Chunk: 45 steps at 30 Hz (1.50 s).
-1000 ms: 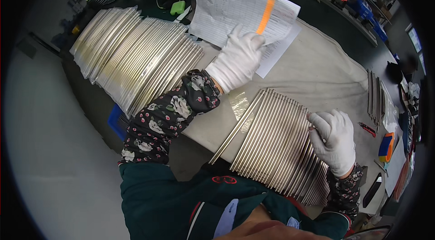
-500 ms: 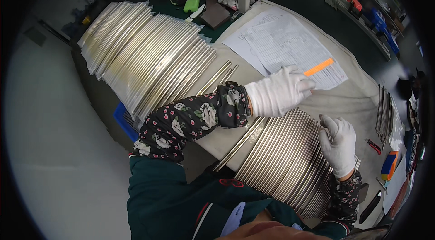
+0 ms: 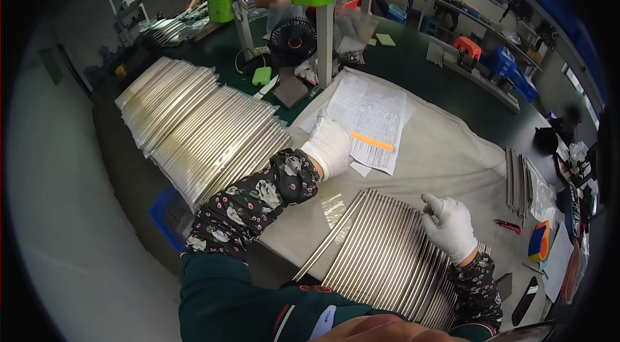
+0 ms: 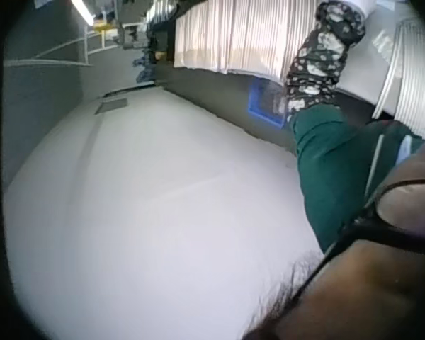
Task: Sand a group of thin metal rods using a sanding block.
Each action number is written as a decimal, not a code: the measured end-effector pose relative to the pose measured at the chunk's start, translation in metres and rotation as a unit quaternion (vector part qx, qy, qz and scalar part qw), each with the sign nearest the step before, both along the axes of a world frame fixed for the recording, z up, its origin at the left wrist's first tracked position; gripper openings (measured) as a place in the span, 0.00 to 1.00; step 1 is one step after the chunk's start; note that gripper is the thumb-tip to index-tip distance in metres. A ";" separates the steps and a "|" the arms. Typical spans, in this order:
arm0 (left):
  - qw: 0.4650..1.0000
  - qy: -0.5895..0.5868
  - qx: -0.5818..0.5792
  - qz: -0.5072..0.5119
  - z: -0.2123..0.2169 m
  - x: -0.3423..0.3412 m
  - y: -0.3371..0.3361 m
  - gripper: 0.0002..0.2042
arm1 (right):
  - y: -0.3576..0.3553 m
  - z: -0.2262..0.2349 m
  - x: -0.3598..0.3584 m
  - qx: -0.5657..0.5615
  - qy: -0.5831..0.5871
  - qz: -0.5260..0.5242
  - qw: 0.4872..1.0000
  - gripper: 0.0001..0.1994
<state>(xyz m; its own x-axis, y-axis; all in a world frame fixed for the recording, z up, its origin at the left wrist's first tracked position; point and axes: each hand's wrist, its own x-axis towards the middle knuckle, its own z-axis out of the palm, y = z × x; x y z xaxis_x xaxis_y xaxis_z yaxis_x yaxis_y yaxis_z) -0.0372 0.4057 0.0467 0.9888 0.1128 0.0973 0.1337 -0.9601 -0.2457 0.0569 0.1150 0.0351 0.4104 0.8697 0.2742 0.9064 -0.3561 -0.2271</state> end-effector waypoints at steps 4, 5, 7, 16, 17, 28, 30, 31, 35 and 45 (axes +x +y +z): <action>0.990 0.082 0.039 0.104 0.038 0.004 0.020 0.21 | -0.001 0.002 -0.001 0.013 0.004 0.010 1.000 0.14; 0.994 0.019 -0.046 0.101 0.050 0.005 0.028 0.20 | -0.001 0.003 -0.003 0.021 -0.004 0.018 1.000 0.13; 0.978 -0.110 -0.147 0.101 0.072 0.009 0.045 0.18 | -0.003 0.005 -0.006 0.014 -0.014 0.018 1.000 0.13; 0.826 -0.537 -0.163 0.052 0.158 0.050 0.158 0.27 | -0.035 0.015 -0.017 0.005 -0.029 -0.038 0.999 0.12; 0.823 -0.531 -0.194 0.061 0.164 0.058 0.173 0.29 | -0.039 0.014 -0.017 0.009 -0.028 -0.053 0.998 0.11; 0.823 -0.494 -0.242 0.143 0.188 0.119 0.238 0.30 | -0.061 0.003 -0.018 0.011 -0.011 -0.106 0.994 0.11; 0.792 -0.557 -0.233 0.088 0.191 0.113 0.230 0.28 | -0.063 0.002 -0.020 0.033 -0.012 -0.110 0.993 0.10; 0.767 -0.607 -0.206 0.020 0.194 0.108 0.224 0.25 | -0.064 0.002 -0.020 0.035 -0.010 -0.110 0.993 0.10; 0.656 -0.678 -0.274 -0.190 0.207 0.071 0.180 0.20 | -0.066 0.003 -0.023 0.023 -0.008 -0.107 0.994 0.10; 0.416 -0.104 -0.837 -0.338 0.113 0.010 -0.019 0.17 | -0.026 0.016 -0.031 0.247 -0.048 -0.010 0.968 0.48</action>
